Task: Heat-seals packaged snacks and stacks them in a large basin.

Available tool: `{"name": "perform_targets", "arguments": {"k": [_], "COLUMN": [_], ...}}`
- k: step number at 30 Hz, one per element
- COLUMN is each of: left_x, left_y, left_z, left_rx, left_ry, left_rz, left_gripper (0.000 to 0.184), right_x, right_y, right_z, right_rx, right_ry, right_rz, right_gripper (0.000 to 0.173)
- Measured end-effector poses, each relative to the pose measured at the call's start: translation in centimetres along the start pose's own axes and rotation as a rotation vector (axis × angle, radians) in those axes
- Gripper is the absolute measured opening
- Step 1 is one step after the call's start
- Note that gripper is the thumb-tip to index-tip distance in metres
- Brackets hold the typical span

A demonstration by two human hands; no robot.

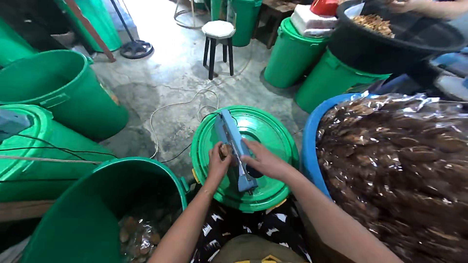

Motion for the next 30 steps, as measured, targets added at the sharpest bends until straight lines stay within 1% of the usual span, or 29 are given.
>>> {"name": "perform_targets", "arguments": {"k": [1,3,4,5,7,9,11,13,15,16,17,19,20,21,23,24,25,27,29,30], "left_x": [0.6,1.5,1.7,1.9,2.2,2.1,1.8,1.3,0.9,0.8,0.8,1.0,1.0,1.1,1.2,1.0,0.8,0.1,-1.5,-2.7], "left_y": [-0.3,-0.8,-0.9,-1.1,-1.2,-1.4,-1.7,-2.1,-1.9,-1.8,-1.8,-1.3,-0.9,-0.3,0.8,1.0,1.0,1.0,0.6,0.3], "left_z": [-0.1,-0.3,-0.1,0.3,1.5,2.4,2.3,1.3,0.3,0.0,0.0,0.0,0.2,0.4,0.6,0.2,-0.1,-0.7,-1.1,-1.3], "left_rx": [0.018,0.054,0.063,0.049,-0.068,-0.261,-0.393,-0.412,-0.426,-0.445,-0.467,-0.485,-0.451,-0.375,-0.14,-0.013,0.083,0.173,0.195,0.173], "left_ry": [0.0,-0.026,-0.042,-0.047,-0.036,-0.075,-0.109,-0.086,-0.047,-0.05,-0.084,-0.168,-0.181,-0.18,-0.125,-0.081,-0.03,0.128,0.274,0.291], "left_rz": [-0.008,0.006,0.019,0.028,0.002,-0.079,-0.178,-0.262,-0.315,-0.312,-0.274,-0.124,-0.021,0.038,0.102,0.086,0.051,0.005,0.012,0.008], "left_gripper": [0.063,0.064,0.065,0.066,0.066,0.06,0.052,0.046,0.044,0.044,0.045,0.057,0.062,0.061,0.042,0.039,0.041,0.045,0.049,0.048], "right_x": [-0.1,0.5,1.0,1.2,1.2,1.1,1.1,1.2,0.8,0.8,0.7,0.5,0.4,0.3,0.1,-0.1,-0.3,-1.0,-3.0,-4.8], "right_y": [0.8,2.9,3.8,4.5,5.6,6.4,6.8,6.9,6.8,6.8,6.8,6.7,6.5,6.3,6.1,6.1,6.2,6.0,4.8,3.7], "right_z": [0.7,1.2,0.9,0.6,-0.6,-1.8,-2.2,-2.1,-2.1,-2.2,-2.4,-2.5,-2.6,-2.7,-2.5,-2.4,-2.3,-2.2,-2.3,-2.7], "right_rx": [-0.128,-0.229,-0.233,-0.232,-0.237,-0.234,-0.233,-0.223,-0.196,-0.181,-0.164,-0.119,-0.098,-0.088,-0.105,-0.144,-0.187,-0.231,-0.164,-0.063], "right_ry": [0.06,0.202,0.239,0.237,0.125,-0.002,-0.059,-0.087,-0.075,-0.076,-0.084,-0.091,-0.099,-0.11,-0.178,-0.259,-0.347,-0.503,-0.632,-0.636], "right_rz": [0.042,0.071,0.04,-0.016,-0.189,-0.345,-0.393,-0.413,-0.392,-0.39,-0.392,-0.364,-0.347,-0.341,-0.374,-0.434,-0.499,-0.586,-0.658,-0.656], "right_gripper": [0.075,0.086,0.088,0.085,0.073,0.063,0.06,0.059,0.059,0.06,0.06,0.06,0.059,0.057,0.051,0.048,0.043,0.031,0.024,0.025]}}
Point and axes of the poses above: each hand's wrist, its own x-axis towards the middle knuckle, its own y-axis out of the palm, z = x × y, the point moved 3 cm from there along x, towards the middle knuckle, and after that the axes turned 11 degrees about z, right-handed, at the moved point
